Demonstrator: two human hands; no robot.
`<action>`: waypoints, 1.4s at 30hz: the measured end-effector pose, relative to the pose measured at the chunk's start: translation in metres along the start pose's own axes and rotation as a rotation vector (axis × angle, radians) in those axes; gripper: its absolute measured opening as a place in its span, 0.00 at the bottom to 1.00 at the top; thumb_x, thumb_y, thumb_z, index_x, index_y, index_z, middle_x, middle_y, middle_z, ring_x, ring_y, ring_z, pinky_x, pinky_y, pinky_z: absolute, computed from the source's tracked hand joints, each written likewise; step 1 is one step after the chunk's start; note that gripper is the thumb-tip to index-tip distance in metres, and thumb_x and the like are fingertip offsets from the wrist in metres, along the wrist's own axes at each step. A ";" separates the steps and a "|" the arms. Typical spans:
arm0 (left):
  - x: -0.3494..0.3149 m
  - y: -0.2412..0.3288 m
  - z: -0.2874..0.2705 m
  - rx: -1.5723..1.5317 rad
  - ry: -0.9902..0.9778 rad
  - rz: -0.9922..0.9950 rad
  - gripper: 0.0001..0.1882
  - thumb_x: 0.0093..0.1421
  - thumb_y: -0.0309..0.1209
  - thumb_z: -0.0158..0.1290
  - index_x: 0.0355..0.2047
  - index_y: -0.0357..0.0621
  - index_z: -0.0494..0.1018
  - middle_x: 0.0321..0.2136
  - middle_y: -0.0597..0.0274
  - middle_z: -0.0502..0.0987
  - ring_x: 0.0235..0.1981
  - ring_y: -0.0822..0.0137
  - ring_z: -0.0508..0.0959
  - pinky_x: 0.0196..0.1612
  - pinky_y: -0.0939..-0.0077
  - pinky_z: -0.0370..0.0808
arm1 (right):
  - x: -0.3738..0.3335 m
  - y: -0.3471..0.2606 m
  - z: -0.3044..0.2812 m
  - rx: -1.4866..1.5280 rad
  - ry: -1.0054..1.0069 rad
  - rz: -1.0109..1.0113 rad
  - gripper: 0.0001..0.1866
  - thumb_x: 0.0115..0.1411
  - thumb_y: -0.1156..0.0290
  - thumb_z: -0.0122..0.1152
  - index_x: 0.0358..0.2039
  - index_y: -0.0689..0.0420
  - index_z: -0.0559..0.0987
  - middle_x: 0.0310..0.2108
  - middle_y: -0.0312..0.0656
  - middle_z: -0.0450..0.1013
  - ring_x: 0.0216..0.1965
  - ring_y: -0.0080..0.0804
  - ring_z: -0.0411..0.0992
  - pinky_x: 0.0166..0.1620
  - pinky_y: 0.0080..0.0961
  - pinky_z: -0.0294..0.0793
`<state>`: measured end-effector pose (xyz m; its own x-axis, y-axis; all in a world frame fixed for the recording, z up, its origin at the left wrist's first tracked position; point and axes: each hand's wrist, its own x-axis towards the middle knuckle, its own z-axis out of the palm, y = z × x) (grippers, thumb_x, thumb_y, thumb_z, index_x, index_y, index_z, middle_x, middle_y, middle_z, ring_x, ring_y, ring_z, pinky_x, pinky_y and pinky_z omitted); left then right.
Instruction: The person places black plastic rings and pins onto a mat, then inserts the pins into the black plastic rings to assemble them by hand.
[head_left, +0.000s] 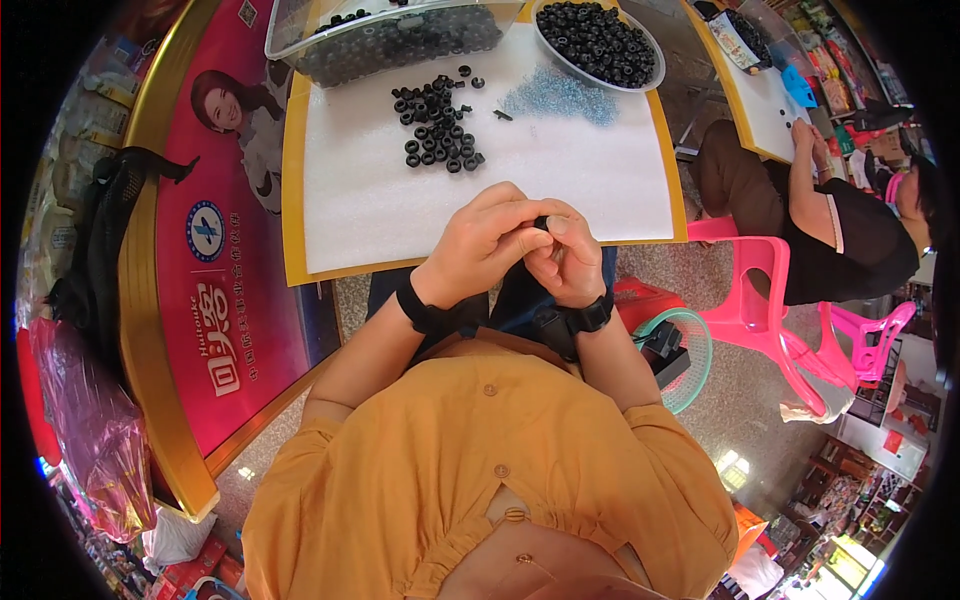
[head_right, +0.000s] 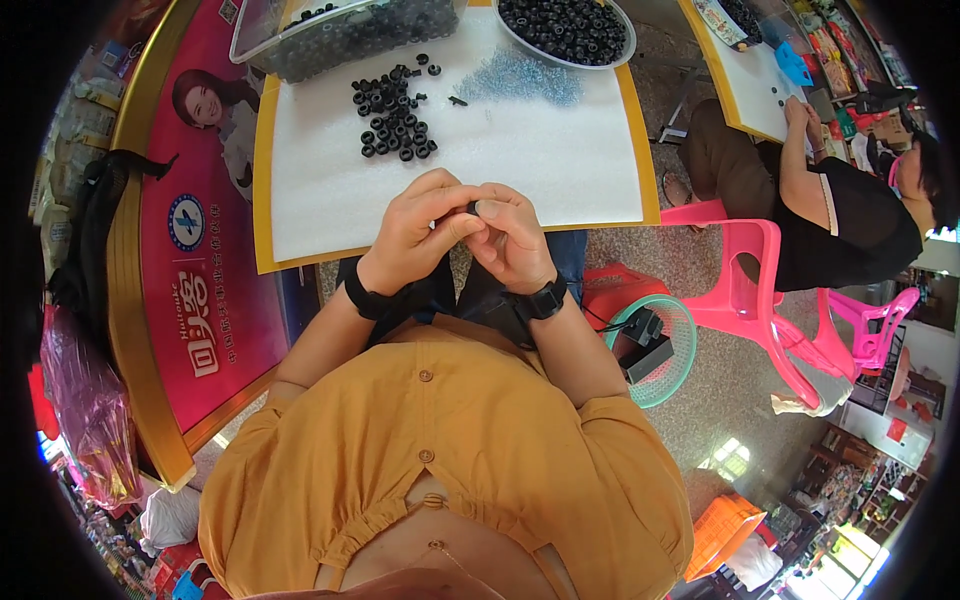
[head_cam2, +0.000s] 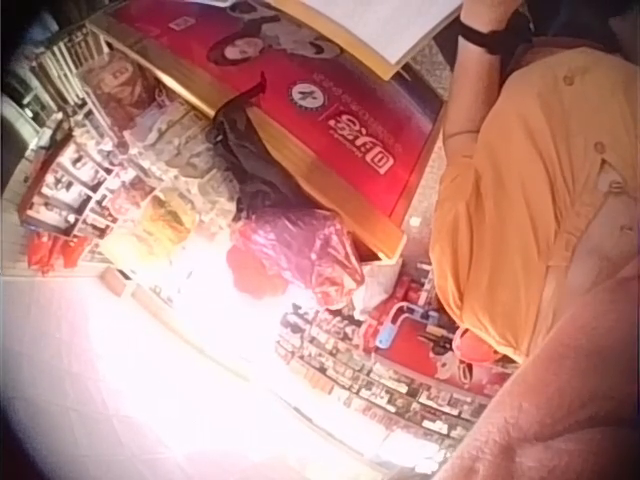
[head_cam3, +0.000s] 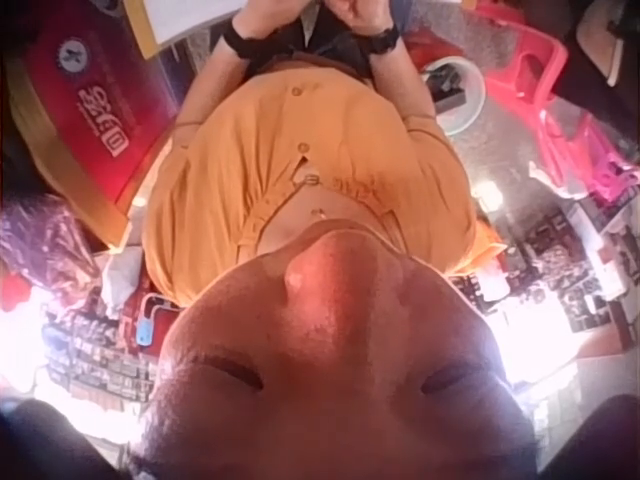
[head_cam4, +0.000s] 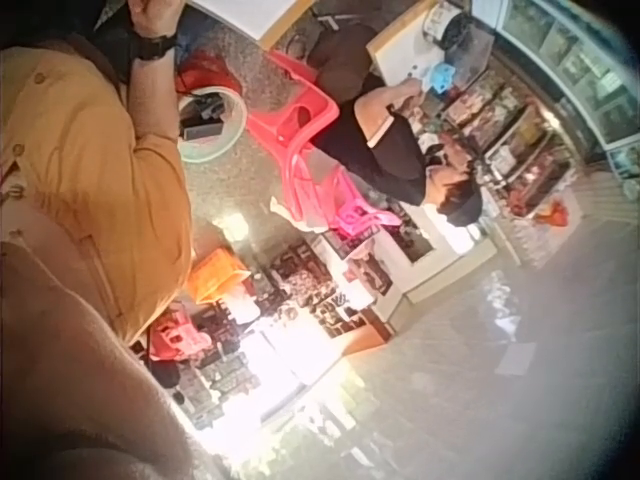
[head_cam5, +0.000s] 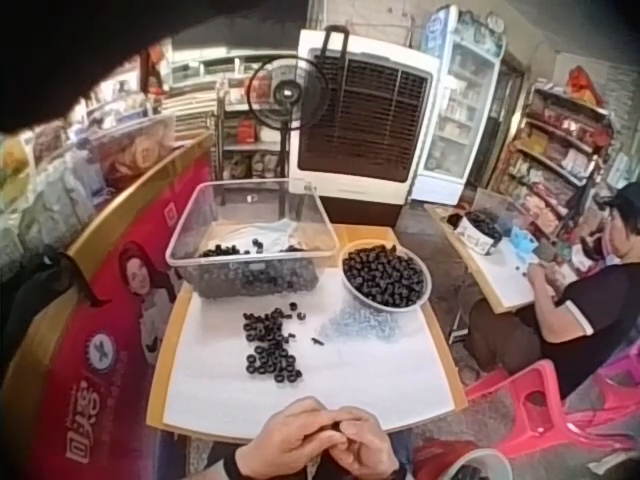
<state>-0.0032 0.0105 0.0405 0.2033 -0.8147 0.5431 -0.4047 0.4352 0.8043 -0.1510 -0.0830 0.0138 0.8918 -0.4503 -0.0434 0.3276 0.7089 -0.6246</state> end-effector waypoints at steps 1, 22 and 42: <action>0.001 0.000 0.001 0.001 0.005 -0.005 0.15 0.58 0.25 0.61 0.47 0.40 0.79 0.28 0.60 0.73 0.29 0.64 0.73 0.33 0.74 0.70 | 0.000 -0.001 0.001 -0.002 -0.003 -0.002 0.16 0.65 0.65 0.56 0.43 0.67 0.76 0.25 0.37 0.72 0.15 0.18 0.63 0.17 0.13 0.61; -0.010 -0.035 0.003 -0.056 0.168 -0.240 0.10 0.66 0.27 0.53 0.44 0.38 0.80 0.23 0.64 0.71 0.26 0.71 0.69 0.33 0.77 0.66 | 0.158 -0.183 -0.092 -1.920 0.659 -0.285 0.23 0.56 0.60 0.65 0.50 0.58 0.80 0.34 0.44 0.78 0.38 0.40 0.77 0.47 0.35 0.76; -0.011 -0.041 0.004 -0.072 0.132 -0.170 0.09 0.65 0.30 0.56 0.41 0.40 0.80 0.28 0.58 0.76 0.30 0.63 0.76 0.35 0.72 0.73 | 0.183 -0.041 0.006 -1.965 -0.253 -0.299 0.10 0.56 0.68 0.62 0.37 0.58 0.82 0.30 0.46 0.78 0.33 0.45 0.77 0.38 0.36 0.76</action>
<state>0.0077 0.0003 0.0006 0.3802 -0.8232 0.4217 -0.2912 0.3261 0.8993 0.0008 -0.1911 0.0361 0.9571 -0.2227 0.1853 -0.1221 -0.8901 -0.4390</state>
